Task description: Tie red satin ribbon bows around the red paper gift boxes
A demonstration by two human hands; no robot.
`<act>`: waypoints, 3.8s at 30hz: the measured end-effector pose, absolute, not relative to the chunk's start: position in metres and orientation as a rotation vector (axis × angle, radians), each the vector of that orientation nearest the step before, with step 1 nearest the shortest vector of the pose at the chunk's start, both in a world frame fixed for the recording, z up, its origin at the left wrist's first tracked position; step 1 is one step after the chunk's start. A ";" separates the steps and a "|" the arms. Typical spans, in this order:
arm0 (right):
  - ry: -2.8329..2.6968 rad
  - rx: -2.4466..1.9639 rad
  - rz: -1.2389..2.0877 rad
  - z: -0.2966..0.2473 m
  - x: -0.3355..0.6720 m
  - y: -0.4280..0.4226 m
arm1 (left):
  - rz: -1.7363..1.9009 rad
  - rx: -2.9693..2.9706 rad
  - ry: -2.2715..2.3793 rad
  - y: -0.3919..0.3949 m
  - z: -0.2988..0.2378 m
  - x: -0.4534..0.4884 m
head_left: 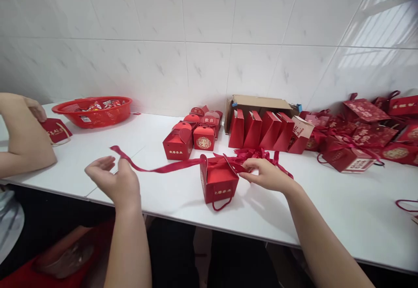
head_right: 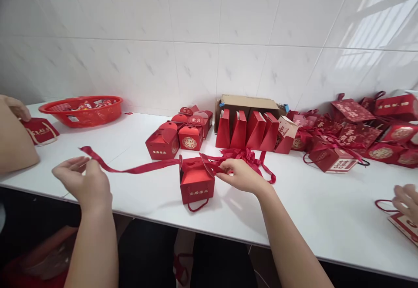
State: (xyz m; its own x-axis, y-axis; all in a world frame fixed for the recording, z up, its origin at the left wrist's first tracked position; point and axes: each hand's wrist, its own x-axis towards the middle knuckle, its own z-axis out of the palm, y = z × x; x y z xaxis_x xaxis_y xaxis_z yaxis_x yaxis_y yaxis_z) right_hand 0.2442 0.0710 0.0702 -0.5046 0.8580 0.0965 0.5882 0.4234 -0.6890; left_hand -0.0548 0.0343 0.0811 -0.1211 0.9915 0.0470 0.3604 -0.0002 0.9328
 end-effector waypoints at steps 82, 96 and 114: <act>-0.471 -0.605 1.476 0.033 0.227 0.040 | 1.853 0.646 1.032 0.000 0.058 -0.028; -1.000 -0.677 1.131 0.077 0.228 0.049 | 1.993 1.036 1.066 0.011 0.094 -0.017; -1.382 -0.636 0.907 0.139 0.190 0.041 | 1.952 1.461 0.829 0.032 0.169 0.007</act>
State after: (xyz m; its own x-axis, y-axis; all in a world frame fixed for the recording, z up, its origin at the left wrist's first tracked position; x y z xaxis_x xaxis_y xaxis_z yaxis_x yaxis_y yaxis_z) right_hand 0.1899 0.0411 0.1388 -0.0440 0.8378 0.5442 -0.1656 0.5311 -0.8310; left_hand 0.0067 0.0315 0.1688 -0.2507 0.7433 0.6203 -0.0696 -0.6529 0.7542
